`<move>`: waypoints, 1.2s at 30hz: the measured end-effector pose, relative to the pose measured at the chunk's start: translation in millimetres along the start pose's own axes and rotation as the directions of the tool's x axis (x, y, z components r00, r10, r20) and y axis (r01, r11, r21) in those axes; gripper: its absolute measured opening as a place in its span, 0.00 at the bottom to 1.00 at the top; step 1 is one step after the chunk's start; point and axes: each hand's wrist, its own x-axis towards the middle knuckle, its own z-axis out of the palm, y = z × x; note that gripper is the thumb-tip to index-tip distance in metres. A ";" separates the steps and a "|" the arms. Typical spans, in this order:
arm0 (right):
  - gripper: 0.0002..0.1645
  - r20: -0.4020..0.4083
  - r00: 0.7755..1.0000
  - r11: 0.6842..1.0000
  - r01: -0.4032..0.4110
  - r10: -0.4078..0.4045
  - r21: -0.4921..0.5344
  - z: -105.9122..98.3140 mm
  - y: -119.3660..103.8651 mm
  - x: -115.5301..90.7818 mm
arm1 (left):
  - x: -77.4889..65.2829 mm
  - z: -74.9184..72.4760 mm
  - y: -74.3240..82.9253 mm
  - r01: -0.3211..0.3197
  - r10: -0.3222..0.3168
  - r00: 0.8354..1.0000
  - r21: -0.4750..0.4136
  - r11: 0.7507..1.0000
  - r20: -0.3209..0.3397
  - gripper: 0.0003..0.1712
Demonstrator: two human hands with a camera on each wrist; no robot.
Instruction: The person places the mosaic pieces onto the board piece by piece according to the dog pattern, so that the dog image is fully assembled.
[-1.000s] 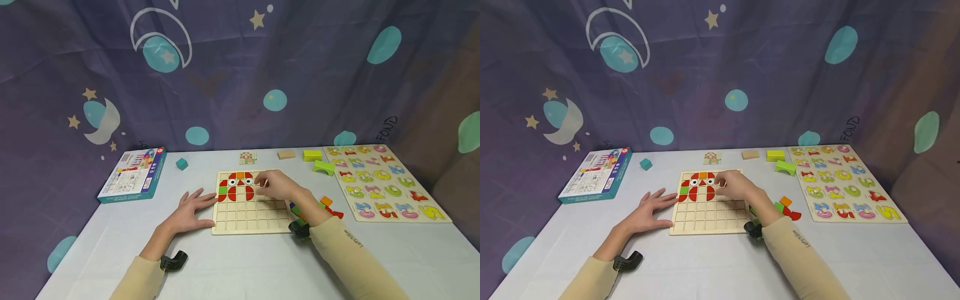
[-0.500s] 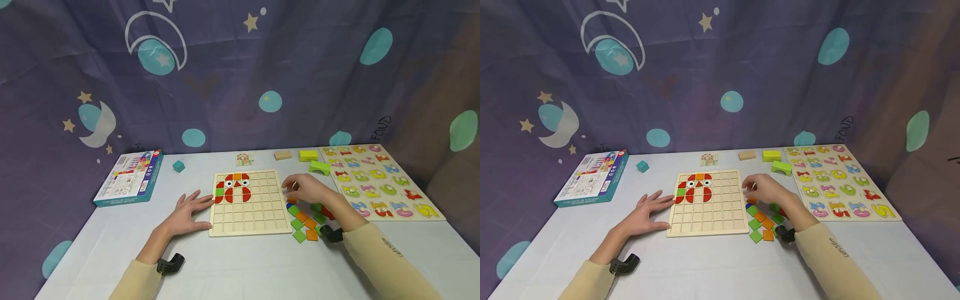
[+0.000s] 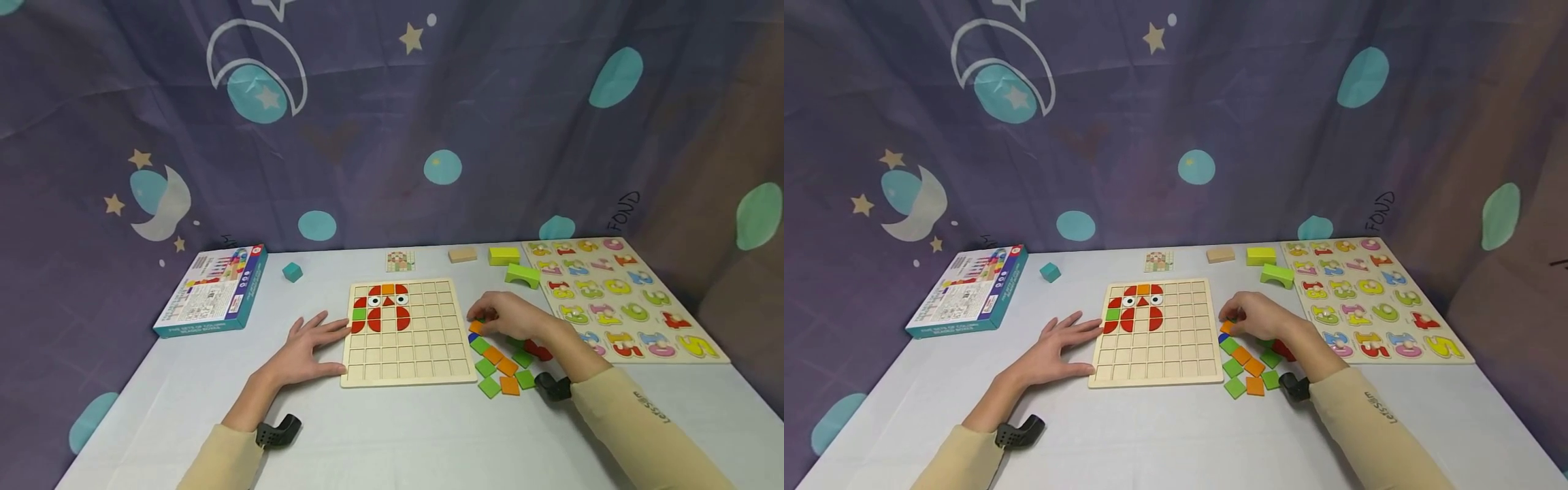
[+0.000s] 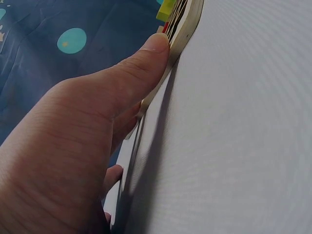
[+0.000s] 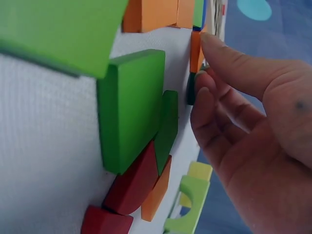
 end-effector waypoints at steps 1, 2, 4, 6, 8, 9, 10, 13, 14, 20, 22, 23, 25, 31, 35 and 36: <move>0.12 0.007 1.000 1.000 0.003 -0.003 -0.006 0.0 0.7 0.5 | 0.0 0.1 0.2 -0.001 0.001 1.000 -0.001 1.000 0.000 0.45; 0.11 0.013 1.000 1.000 0.005 -0.005 -0.011 0.0 1.3 0.9 | 0.0 0.2 0.4 -0.002 0.002 1.000 -0.001 1.000 -0.001 0.45; 0.10 0.020 1.000 1.000 0.006 -0.005 -0.022 0.1 2.0 1.8 | 0.3 0.4 0.7 -0.003 0.003 1.000 0.000 1.000 -0.002 0.45; 0.08 0.021 1.000 0.999 0.001 0.000 -0.033 0.5 2.4 2.5 | 0.3 0.4 1.0 -0.008 0.008 1.000 -0.001 1.000 -0.005 0.45; 0.07 0.019 1.000 0.999 -0.008 0.009 -0.031 1.0 2.3 2.8 | 0.4 0.4 1.0 -0.008 0.008 1.000 0.001 1.000 -0.003 0.45; 0.06 0.017 1.000 1.000 -0.010 0.010 -0.027 1.1 2.4 2.6 | 0.3 0.4 0.9 -0.008 0.008 1.000 0.001 1.000 -0.003 0.45; 0.06 0.016 1.000 1.000 -0.011 0.011 -0.022 1.2 2.5 2.3 | 0.3 0.4 1.0 -0.010 0.010 1.000 0.002 1.000 -0.003 0.45; 0.07 0.011 1.000 1.000 -0.022 0.022 0.002 0.4 3.5 0.3 | 0.3 0.1 1.3 -0.011 0.011 1.000 0.005 1.000 -0.002 0.44; 0.07 0.011 1.000 1.000 -0.027 0.027 0.011 -0.2 4.3 -0.3 | 0.3 0.0 1.3 -0.012 0.012 1.000 0.005 1.000 -0.002 0.44; 0.05 -0.011 1.000 0.999 -0.027 0.028 0.045 -5.7 4.2 -1.8 | 0.6 -0.6 0.6 -0.010 0.010 1.000 0.010 1.000 0.000 0.45; 0.04 -0.024 1.000 0.999 -0.015 0.016 0.051 -6.3 2.2 -0.3 | 0.5 -1.1 0.6 -0.008 0.008 1.000 0.011 1.000 0.000 0.45; 0.03 -0.031 0.999 0.998 -0.011 0.013 0.058 -6.2 0.8 0.8 | 0.3 -1.3 0.5 -0.009 0.009 1.000 0.011 1.000 -0.002 0.45; 0.03 -0.043 0.999 0.997 0.005 -0.002 0.075 -5.6 -3.2 4.1 | 0.2 -1.8 0.7 -0.010 0.010 1.000 0.007 1.000 -0.004 0.45; 0.05 -0.084 0.996 0.991 0.053 -0.043 0.124 2.2 -18.8 19.9 | 0.3 -1.8 0.6 -0.014 0.014 1.000 -0.001 1.000 -0.006 0.44; 0.05 -0.100 0.992 0.989 0.082 -0.070 0.125 10.2 -29.9 32.4 | 0.2 -1.0 0.1 -0.014 0.014 1.000 0.000 1.000 -0.004 0.44; 0.05 -0.104 0.992 0.988 0.088 -0.075 0.125 12.1 -32.8 35.3 | 0.2 -0.9 0.1 -0.014 0.014 1.000 -0.001 1.000 -0.004 0.44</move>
